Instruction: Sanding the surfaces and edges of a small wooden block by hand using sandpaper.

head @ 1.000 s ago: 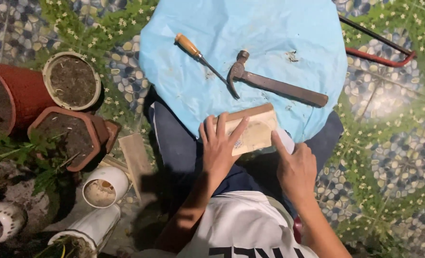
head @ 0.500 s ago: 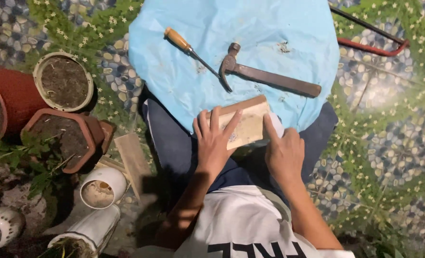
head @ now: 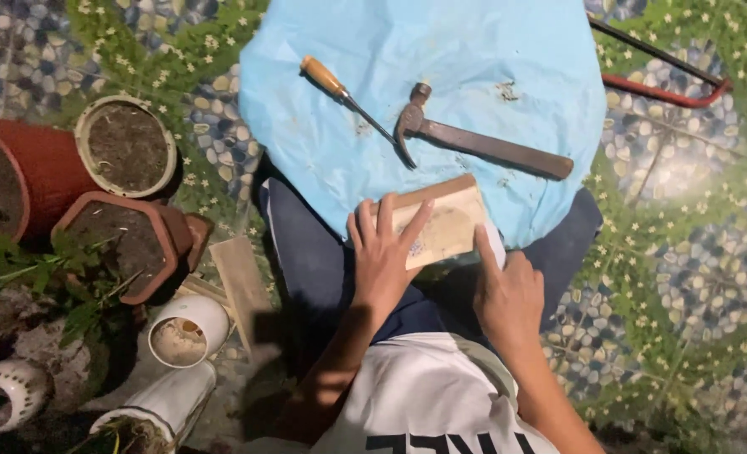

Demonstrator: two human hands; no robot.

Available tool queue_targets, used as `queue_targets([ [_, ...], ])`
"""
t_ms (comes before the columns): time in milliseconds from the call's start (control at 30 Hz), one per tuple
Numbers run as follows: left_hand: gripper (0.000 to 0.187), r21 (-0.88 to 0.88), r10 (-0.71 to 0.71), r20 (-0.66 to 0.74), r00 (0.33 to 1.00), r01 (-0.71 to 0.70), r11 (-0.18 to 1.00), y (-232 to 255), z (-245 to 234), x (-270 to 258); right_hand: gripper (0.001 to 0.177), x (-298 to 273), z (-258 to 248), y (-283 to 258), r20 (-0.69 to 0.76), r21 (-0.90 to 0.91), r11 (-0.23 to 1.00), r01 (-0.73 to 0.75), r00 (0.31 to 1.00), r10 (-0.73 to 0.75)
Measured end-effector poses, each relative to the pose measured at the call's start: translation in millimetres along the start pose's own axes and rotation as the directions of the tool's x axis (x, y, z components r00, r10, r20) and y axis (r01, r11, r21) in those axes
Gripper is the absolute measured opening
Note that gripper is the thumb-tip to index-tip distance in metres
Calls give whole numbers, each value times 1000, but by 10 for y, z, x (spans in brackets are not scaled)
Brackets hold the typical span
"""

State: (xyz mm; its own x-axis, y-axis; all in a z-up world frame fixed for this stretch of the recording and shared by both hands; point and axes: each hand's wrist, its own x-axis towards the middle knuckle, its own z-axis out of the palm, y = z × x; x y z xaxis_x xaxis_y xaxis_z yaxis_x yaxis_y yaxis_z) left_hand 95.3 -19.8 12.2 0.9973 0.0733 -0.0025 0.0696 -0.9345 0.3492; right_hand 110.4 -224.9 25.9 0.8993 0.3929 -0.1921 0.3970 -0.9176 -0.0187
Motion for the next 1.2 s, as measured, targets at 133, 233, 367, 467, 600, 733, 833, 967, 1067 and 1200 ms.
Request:
queue_targets([
  [133, 123, 0, 0, 17, 1000, 0, 1000, 2, 37, -29, 84, 41, 35, 28, 28, 24, 1000, -5, 1000, 5],
  [233, 118, 19, 8, 20, 1000, -9, 1000, 6, 33, -12, 78, 158, 13, -9, -32, 34, 999, -2, 999, 3],
  [367, 118, -11, -5, -13, 1000, 5, 1000, -13, 56, -18, 78, 0, -40, 5, -8, 43, 999, 12, 1000, -12],
  [467, 117, -57, -18, -11, 1000, 18, 998, -3, 32, -19, 77, 15, -18, 25, 7, 23, 1000, 14, 1000, -14],
  [600, 116, -31, -8, -1, 1000, 8, 999, 2, 74, -26, 73, 149, -30, -31, -48, 24, 1000, 12, 999, -10],
  [733, 116, -8, -12, -28, 1000, 12, 1000, -9, 19, 12, 81, -40, 40, 13, -8, 5, 999, 33, 999, -33],
  [833, 119, -22, -6, -23, 1000, 5, 1000, 3, 67, -13, 81, -36, 56, 20, 10, 37, 999, -6, 1000, 5],
  [967, 115, -45, 3, -19, 1000, -4, 999, 8, 69, -27, 74, 71, 19, -13, -53, 38, 999, 12, 999, -10],
  [1067, 116, -37, -4, -23, 1000, 3, 999, 1, 0, 4, 76, -64, 12, -38, -35, 43, 999, 20, 999, -18],
  [1200, 115, -45, -5, -33, 999, 4, 999, 14, 15, -2, 77, -81, 54, 17, -13, 47, 998, 28, 1000, -27],
])
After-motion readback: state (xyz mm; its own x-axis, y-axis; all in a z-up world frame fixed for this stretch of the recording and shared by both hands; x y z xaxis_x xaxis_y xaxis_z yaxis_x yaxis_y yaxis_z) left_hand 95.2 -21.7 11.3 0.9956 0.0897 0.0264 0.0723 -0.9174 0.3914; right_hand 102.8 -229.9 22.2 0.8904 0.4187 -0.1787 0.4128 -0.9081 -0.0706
